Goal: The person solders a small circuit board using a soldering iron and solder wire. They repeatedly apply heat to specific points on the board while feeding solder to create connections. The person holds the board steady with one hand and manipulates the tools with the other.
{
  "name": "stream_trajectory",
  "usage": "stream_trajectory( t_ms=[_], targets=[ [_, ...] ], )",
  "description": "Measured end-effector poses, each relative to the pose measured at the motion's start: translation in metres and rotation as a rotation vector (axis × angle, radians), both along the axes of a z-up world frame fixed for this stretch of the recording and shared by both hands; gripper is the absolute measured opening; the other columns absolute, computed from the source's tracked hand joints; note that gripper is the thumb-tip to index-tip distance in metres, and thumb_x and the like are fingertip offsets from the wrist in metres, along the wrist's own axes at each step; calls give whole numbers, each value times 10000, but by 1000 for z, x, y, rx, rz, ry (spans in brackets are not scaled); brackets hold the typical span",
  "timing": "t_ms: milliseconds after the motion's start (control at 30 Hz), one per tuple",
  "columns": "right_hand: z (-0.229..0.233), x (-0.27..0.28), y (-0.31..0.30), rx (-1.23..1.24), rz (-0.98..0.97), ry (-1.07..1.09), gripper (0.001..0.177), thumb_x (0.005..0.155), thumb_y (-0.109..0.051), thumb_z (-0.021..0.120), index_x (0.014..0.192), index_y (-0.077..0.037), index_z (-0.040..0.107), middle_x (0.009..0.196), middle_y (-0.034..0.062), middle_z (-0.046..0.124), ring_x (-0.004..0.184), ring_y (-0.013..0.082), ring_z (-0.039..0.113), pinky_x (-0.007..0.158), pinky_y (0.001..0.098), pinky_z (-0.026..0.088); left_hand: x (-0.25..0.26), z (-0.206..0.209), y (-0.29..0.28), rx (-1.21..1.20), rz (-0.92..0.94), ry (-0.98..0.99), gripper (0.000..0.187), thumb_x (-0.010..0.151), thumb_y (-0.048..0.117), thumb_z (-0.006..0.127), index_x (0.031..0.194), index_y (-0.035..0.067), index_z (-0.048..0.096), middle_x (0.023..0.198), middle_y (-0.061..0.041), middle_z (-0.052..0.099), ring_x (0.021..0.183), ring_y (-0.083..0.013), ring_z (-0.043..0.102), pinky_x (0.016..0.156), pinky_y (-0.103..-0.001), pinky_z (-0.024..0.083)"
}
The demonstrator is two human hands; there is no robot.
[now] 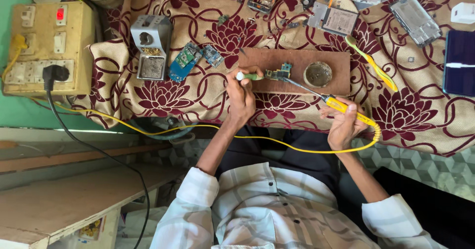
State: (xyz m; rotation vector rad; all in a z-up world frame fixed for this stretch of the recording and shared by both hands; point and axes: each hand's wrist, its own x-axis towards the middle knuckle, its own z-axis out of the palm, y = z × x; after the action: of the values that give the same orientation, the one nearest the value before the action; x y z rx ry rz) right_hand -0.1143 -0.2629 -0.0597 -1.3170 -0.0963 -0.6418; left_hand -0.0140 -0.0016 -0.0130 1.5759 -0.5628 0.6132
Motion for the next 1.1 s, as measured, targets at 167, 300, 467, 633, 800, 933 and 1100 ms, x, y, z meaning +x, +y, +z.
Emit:
stream_trajectory(
  t_ms=[167,300,467,633,800,933,1100],
  targets=[
    [7,0,-2,-80,4,-33,428,1172,-274,414,1209,123,569,996,267,675,666,313,679,641,381,582,0,3,0,3,21,68,184,1160,189,318,1186,15,372,998,-180,706,663,-121,583,582,-261,463],
    [20,-2,0,-178,15,-32,391,1159,-253,437,1187,116,563,1004,273,676,729,314,697,655,385,598,0,2,-1,3,8,28,164,1167,176,317,1209,23,359,1015,-184,695,822,-185,684,679,-301,546],
    [51,-8,3,-499,-47,-67,373,1160,-197,452,1140,130,630,849,202,689,687,256,706,703,363,603,4,2,-1,22,18,20,107,1171,115,301,1211,25,344,1028,-199,696,894,-233,728,746,-332,599],
    [89,-9,17,-527,-63,39,332,1145,-156,494,1106,131,656,879,195,708,699,197,681,646,289,567,0,5,0,24,11,35,88,1134,42,319,1213,23,353,1018,-205,701,890,-255,732,797,-350,604],
    [136,-8,23,-756,-108,134,293,1103,-119,519,1063,86,724,737,123,692,605,154,650,584,269,505,0,9,2,43,-5,24,74,1147,39,308,1208,23,348,1036,-202,694,906,-259,732,819,-348,604],
    [159,8,29,-815,-87,144,254,1120,-105,539,1050,66,714,835,128,721,669,146,687,591,265,518,2,10,1,53,-23,29,94,1150,81,319,1215,18,346,1047,-197,695,914,-254,735,792,-324,599],
    [176,21,39,-921,-92,33,203,1069,-71,595,930,53,675,902,148,753,651,194,667,589,305,522,-3,10,4,49,-57,97,189,1138,131,367,1271,-3,379,1049,-202,697,888,-253,698,788,-347,557]
  ],
)
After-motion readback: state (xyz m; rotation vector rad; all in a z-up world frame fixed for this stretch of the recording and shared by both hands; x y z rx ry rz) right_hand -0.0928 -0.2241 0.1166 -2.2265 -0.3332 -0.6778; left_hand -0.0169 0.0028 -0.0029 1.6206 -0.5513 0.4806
